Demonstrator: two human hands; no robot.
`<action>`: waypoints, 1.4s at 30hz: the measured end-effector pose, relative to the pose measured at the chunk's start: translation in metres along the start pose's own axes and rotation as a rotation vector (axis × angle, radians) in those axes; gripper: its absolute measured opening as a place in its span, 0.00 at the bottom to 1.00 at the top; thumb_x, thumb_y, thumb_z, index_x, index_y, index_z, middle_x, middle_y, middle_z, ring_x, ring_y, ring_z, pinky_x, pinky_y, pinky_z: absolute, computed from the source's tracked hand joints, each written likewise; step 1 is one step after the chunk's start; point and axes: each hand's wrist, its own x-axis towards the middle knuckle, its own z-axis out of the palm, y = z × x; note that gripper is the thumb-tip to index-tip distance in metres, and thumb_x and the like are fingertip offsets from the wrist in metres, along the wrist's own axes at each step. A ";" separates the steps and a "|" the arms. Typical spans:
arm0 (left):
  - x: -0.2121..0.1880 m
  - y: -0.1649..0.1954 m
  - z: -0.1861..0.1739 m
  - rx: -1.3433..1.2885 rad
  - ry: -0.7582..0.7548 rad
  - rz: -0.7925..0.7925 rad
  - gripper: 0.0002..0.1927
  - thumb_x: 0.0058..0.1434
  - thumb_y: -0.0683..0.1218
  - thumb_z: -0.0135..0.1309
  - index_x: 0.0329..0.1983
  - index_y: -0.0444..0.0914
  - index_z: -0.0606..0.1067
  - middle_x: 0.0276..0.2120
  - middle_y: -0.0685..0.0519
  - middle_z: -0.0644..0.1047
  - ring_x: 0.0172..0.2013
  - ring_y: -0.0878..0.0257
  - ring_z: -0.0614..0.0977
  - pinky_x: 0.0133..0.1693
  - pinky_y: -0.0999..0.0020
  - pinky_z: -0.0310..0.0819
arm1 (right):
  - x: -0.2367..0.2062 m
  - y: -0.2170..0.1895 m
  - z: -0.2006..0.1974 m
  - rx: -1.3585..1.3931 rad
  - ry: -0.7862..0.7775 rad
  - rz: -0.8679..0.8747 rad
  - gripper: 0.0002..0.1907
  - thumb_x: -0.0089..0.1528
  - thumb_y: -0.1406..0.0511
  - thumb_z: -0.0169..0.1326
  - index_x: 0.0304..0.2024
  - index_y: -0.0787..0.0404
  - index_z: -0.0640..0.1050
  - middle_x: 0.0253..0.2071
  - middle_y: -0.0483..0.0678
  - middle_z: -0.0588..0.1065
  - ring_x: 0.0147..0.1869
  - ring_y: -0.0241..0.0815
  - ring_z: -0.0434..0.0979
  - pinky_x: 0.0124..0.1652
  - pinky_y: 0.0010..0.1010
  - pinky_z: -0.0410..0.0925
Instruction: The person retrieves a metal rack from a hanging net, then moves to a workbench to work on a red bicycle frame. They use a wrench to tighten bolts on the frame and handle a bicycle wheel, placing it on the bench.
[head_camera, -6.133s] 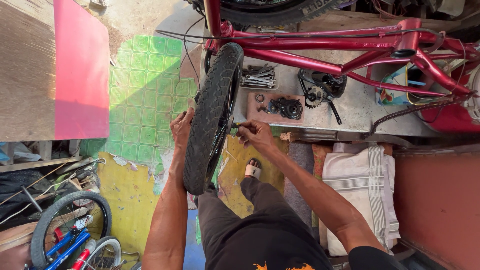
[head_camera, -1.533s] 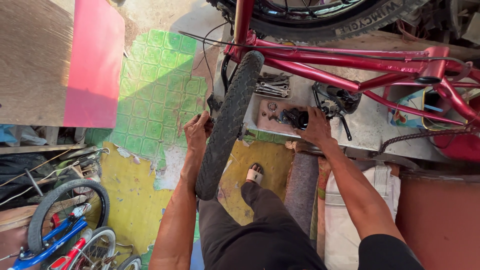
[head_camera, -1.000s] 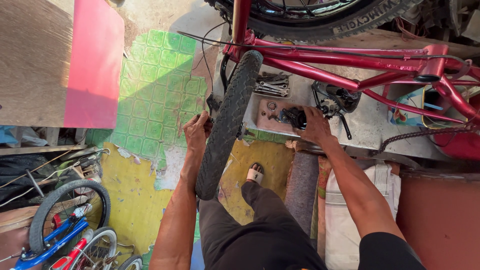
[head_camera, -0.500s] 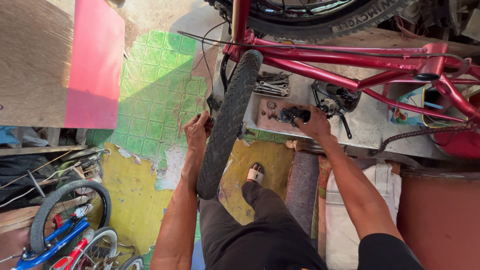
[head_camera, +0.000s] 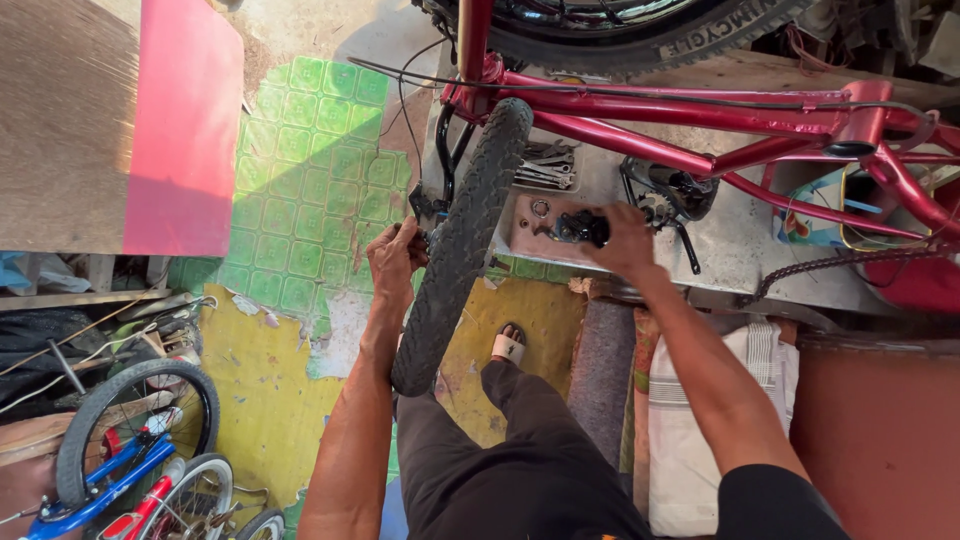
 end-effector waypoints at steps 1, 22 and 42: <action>0.001 0.000 0.000 -0.001 0.000 0.003 0.14 0.66 0.49 0.60 0.31 0.34 0.78 0.22 0.53 0.76 0.18 0.66 0.75 0.22 0.68 0.71 | -0.002 -0.008 0.003 -0.042 0.034 -0.032 0.37 0.44 0.53 0.70 0.53 0.60 0.78 0.55 0.61 0.73 0.63 0.63 0.68 0.54 0.59 0.63; 0.000 -0.005 -0.001 -0.020 -0.015 0.031 0.15 0.66 0.50 0.60 0.32 0.33 0.78 0.22 0.52 0.77 0.18 0.66 0.76 0.21 0.65 0.74 | -0.015 -0.029 0.043 -0.194 -0.005 -0.158 0.09 0.63 0.68 0.51 0.45 0.60 0.78 0.42 0.53 0.78 0.42 0.51 0.80 0.43 0.45 0.68; 0.001 -0.010 -0.001 -0.029 -0.045 0.052 0.15 0.66 0.49 0.59 0.32 0.32 0.77 0.23 0.51 0.77 0.18 0.64 0.77 0.19 0.62 0.75 | 0.002 -0.021 0.038 -0.536 -0.177 -0.427 0.08 0.59 0.69 0.54 0.42 0.60 0.78 0.39 0.50 0.77 0.39 0.47 0.83 0.39 0.42 0.71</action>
